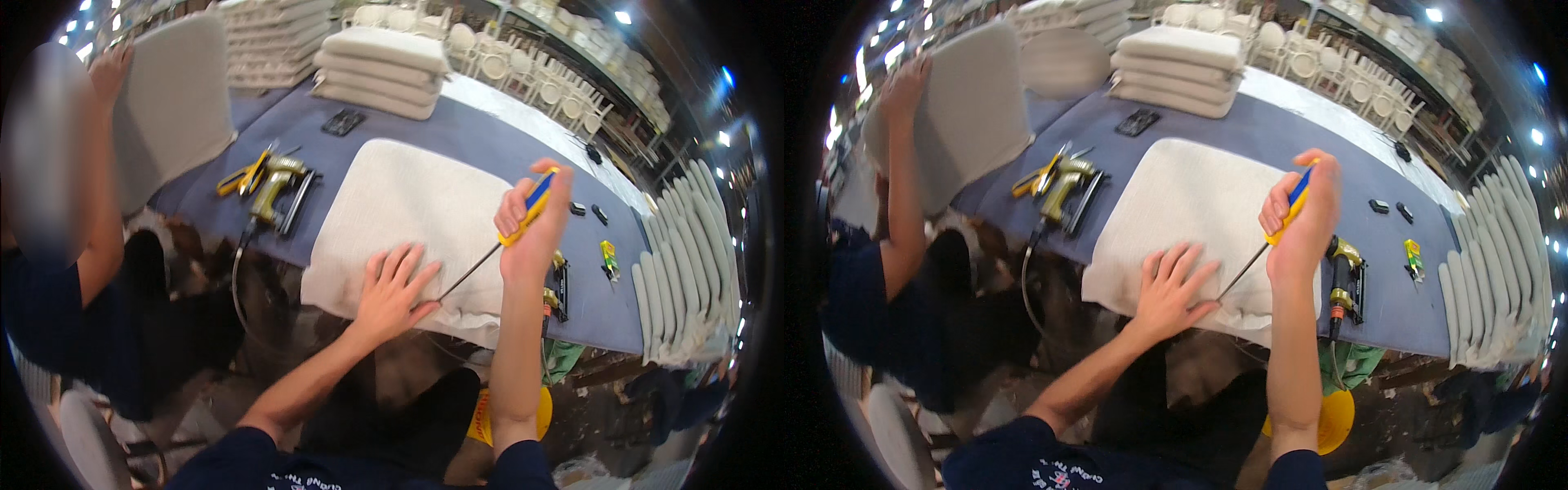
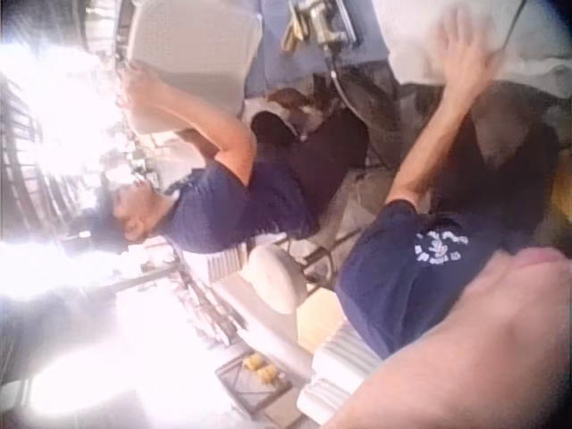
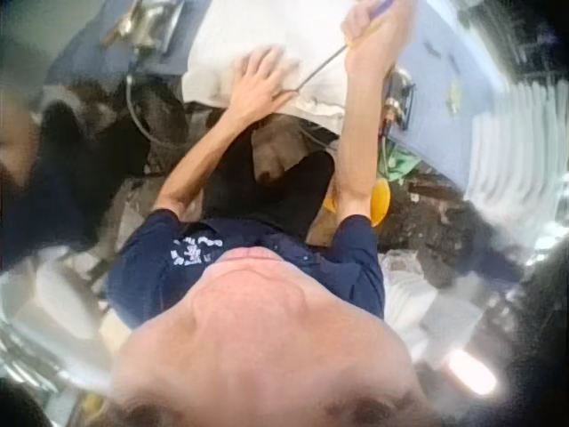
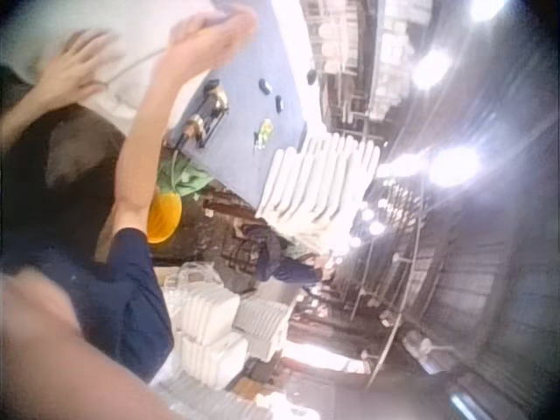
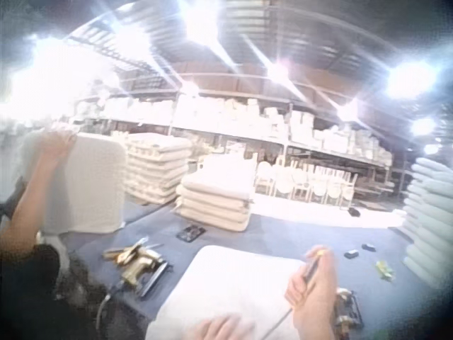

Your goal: The person staples fabric onto a cushion using a pneumatic staple gun and a screwdriver. They smooth the fabric, staple the edges, and trim excess material while working at a table in a workshop.

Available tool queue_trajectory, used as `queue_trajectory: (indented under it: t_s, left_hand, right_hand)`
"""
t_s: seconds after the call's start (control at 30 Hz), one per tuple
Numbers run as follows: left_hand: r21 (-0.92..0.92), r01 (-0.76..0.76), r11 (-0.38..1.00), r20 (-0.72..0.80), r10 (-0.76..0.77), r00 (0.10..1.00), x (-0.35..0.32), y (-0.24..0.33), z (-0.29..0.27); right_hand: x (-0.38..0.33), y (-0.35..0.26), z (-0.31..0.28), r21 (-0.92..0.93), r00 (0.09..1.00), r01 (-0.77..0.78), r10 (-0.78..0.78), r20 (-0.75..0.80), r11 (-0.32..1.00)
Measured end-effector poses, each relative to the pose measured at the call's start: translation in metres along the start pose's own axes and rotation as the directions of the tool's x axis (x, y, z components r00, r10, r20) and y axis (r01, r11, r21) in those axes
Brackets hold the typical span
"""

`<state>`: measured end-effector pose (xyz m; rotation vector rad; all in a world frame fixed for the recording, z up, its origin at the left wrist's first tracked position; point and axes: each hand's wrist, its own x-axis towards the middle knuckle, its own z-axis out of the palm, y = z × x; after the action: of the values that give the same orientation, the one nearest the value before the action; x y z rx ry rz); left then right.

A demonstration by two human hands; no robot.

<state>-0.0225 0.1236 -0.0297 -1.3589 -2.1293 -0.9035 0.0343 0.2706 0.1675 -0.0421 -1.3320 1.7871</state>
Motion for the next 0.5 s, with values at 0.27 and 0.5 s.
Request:
queue_trajectory:
  t_s: [0.27,0.5]
  left_hand:
    - [-0.011,-0.002,1.0,0.005,0.002,1.0,-0.003,-0.003,-0.004]
    - [-0.039,-0.024,0.999,-0.038,0.023,0.999,0.002,0.0,-0.003]
  right_hand:
    - [-0.027,-0.013,0.003,-0.002,0.991,0.128,-0.128,0.03,0.992]
    - [-0.013,0.0,-0.04,-0.109,0.962,0.268,-0.271,-0.017,0.957]
